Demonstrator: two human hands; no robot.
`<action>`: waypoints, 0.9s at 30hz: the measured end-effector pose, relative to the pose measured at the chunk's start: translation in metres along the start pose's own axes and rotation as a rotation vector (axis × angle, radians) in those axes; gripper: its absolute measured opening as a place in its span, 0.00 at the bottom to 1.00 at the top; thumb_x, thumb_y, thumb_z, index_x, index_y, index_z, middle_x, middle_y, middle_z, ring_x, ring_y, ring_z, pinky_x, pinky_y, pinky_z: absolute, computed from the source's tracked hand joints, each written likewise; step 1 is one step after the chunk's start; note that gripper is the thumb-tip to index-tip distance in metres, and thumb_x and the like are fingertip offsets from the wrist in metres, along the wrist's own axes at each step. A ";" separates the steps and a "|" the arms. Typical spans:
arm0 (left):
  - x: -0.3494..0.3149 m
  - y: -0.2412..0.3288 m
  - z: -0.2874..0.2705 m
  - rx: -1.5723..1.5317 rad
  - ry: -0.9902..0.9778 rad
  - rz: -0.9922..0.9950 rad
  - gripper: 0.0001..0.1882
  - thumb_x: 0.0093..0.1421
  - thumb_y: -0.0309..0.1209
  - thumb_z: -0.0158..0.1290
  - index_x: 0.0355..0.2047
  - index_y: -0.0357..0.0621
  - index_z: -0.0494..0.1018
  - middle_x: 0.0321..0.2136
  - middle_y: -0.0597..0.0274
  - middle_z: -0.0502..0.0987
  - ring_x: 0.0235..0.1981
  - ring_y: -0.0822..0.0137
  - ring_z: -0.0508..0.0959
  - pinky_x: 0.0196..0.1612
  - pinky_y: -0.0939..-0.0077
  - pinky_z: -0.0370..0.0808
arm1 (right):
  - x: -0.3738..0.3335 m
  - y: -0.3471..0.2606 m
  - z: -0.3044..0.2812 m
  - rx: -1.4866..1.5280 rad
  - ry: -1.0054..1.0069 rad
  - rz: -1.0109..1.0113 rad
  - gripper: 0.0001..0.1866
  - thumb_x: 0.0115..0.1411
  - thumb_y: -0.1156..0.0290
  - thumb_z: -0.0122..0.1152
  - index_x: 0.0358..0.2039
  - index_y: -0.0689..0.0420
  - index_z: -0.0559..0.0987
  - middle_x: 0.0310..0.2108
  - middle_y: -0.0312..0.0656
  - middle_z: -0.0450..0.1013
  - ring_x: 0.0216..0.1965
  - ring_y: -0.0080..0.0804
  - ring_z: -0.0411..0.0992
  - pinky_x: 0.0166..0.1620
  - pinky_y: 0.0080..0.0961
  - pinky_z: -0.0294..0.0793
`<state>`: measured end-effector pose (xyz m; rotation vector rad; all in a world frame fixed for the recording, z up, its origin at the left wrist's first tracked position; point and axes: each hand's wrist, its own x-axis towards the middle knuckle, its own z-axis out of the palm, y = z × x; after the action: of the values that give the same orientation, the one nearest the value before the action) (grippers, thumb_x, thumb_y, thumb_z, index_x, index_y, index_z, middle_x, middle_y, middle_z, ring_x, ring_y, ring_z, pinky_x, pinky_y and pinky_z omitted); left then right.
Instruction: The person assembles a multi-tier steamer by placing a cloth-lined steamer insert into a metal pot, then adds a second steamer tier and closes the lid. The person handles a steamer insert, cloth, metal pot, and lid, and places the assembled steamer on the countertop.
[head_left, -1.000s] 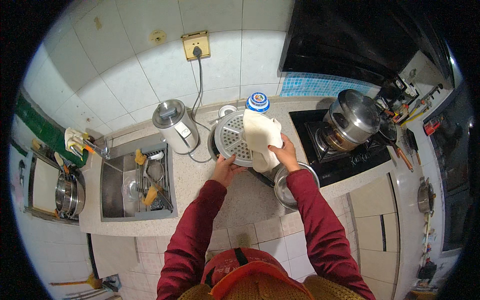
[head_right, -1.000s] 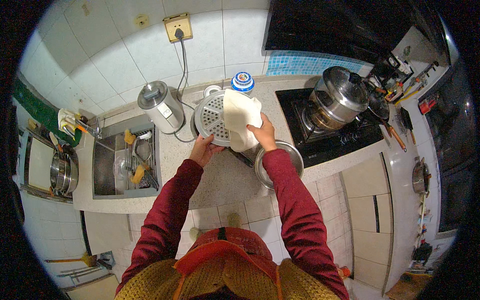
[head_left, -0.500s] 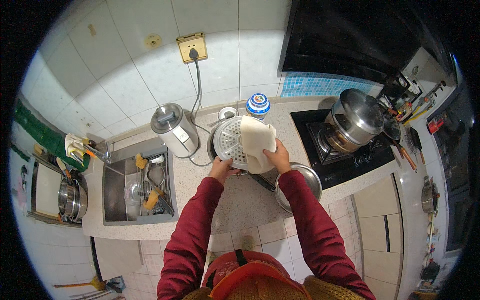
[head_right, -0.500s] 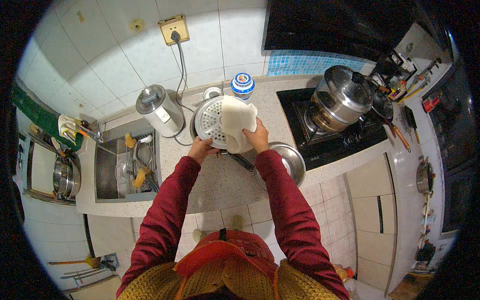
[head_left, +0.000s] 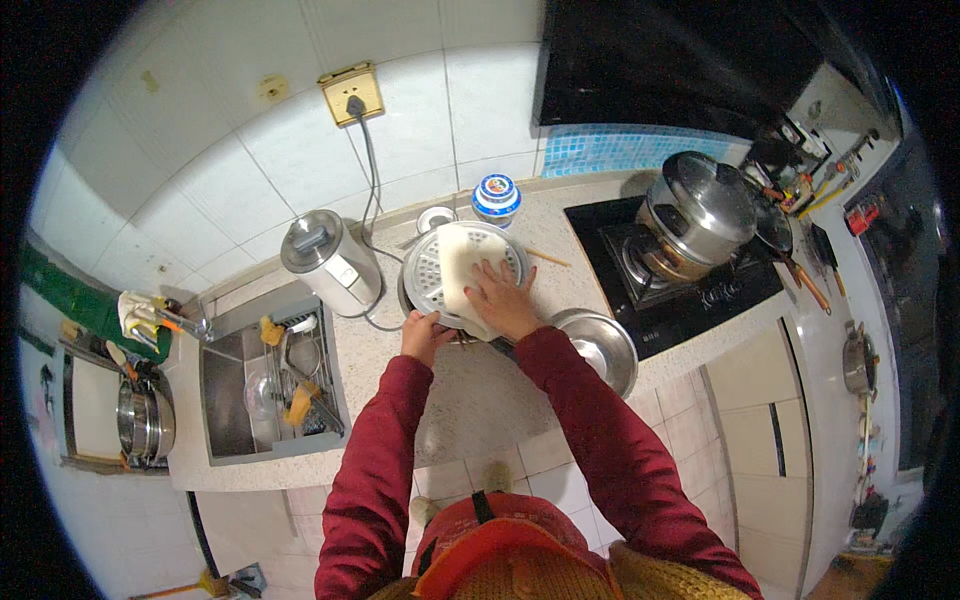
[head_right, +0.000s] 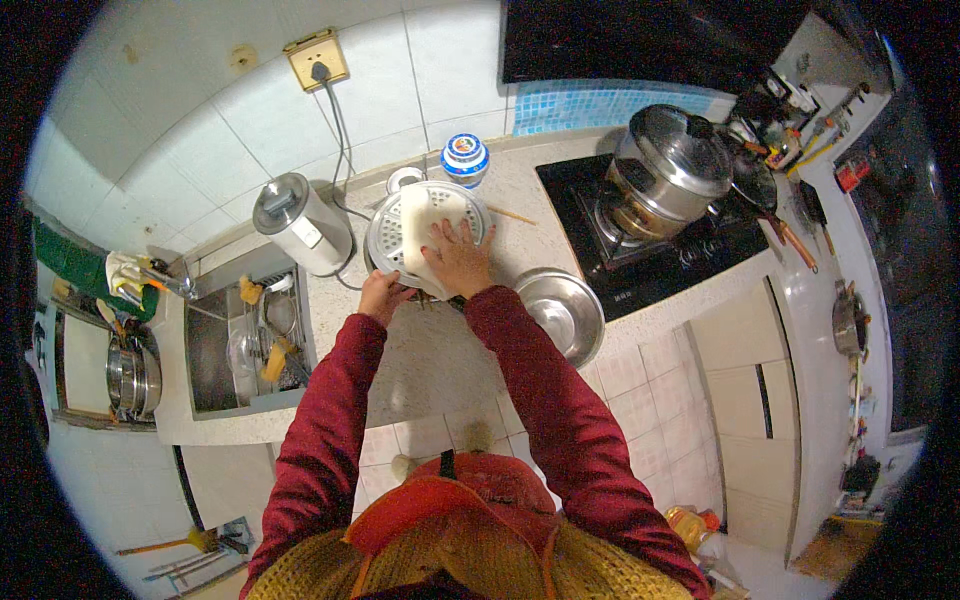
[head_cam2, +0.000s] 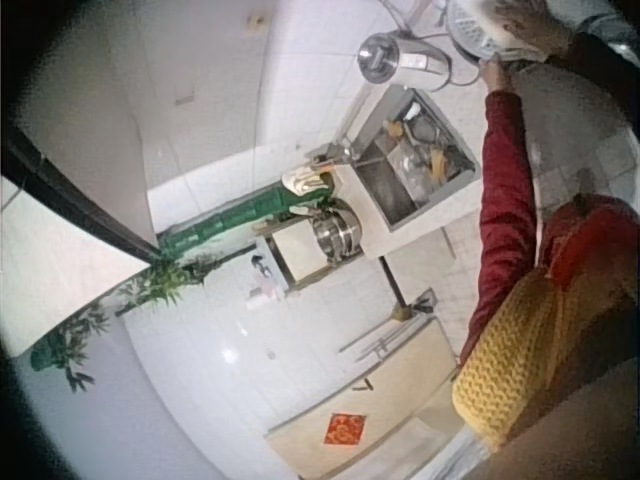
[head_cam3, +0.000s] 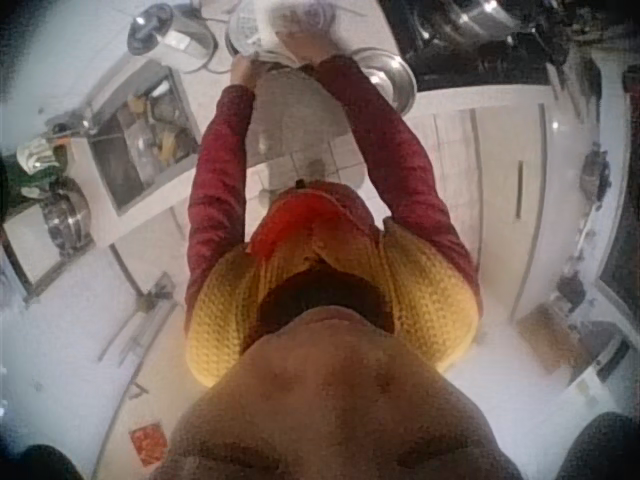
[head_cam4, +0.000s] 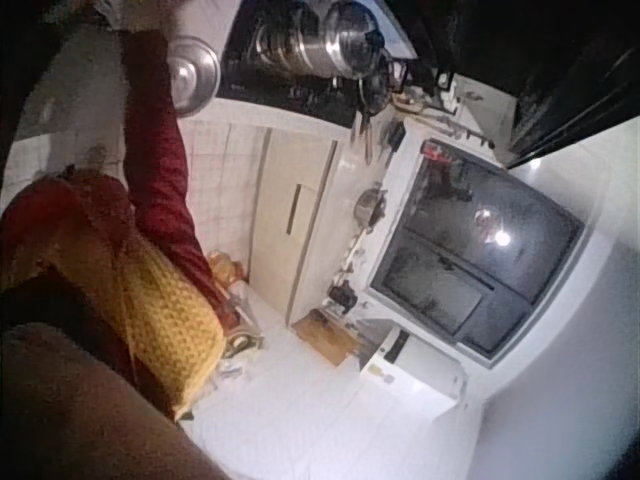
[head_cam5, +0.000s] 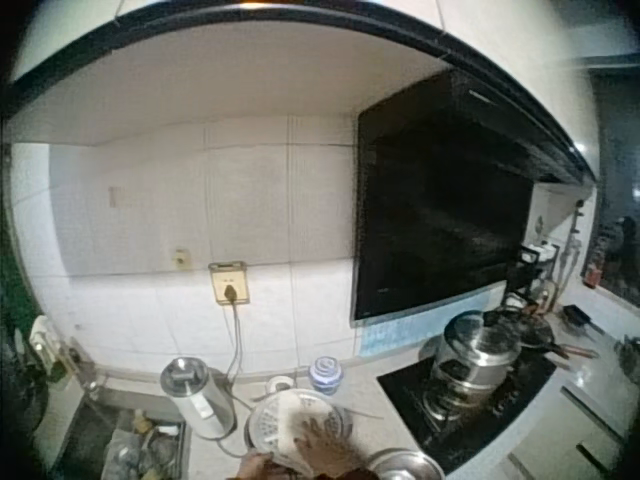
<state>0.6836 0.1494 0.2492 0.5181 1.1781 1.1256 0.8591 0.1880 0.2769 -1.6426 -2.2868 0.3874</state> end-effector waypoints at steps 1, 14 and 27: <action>-0.001 0.000 -0.001 -0.015 -0.017 0.002 0.09 0.59 0.26 0.43 0.41 0.41 0.63 0.40 0.58 0.73 0.39 0.63 0.75 0.43 0.64 0.74 | -0.001 0.000 -0.002 0.027 0.047 0.019 0.29 0.60 0.54 0.44 0.60 0.49 0.59 0.63 0.46 0.52 0.64 0.51 0.46 0.55 0.72 0.29; 0.004 -0.002 0.002 -0.017 -0.005 -0.013 0.08 0.58 0.30 0.46 0.36 0.43 0.62 0.37 0.58 0.72 0.39 0.60 0.76 0.43 0.63 0.75 | -0.238 0.160 -0.023 0.430 0.550 0.801 0.34 0.51 0.62 0.63 0.55 0.65 0.62 0.51 0.58 0.64 0.53 0.48 0.63 0.54 0.38 0.62; -0.043 -0.014 0.006 0.017 0.307 0.386 0.13 0.60 0.32 0.48 0.44 0.45 0.63 0.38 0.63 0.71 0.36 0.69 0.72 0.36 0.70 0.74 | -0.270 0.156 0.014 0.938 0.454 0.988 0.12 0.48 0.78 0.51 0.35 0.67 0.74 0.23 0.41 0.72 0.18 0.25 0.69 0.18 0.20 0.70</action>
<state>0.6967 0.1070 0.2596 0.6172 1.3889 1.5684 1.0707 -0.0204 0.1812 -1.8551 -0.6192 0.9641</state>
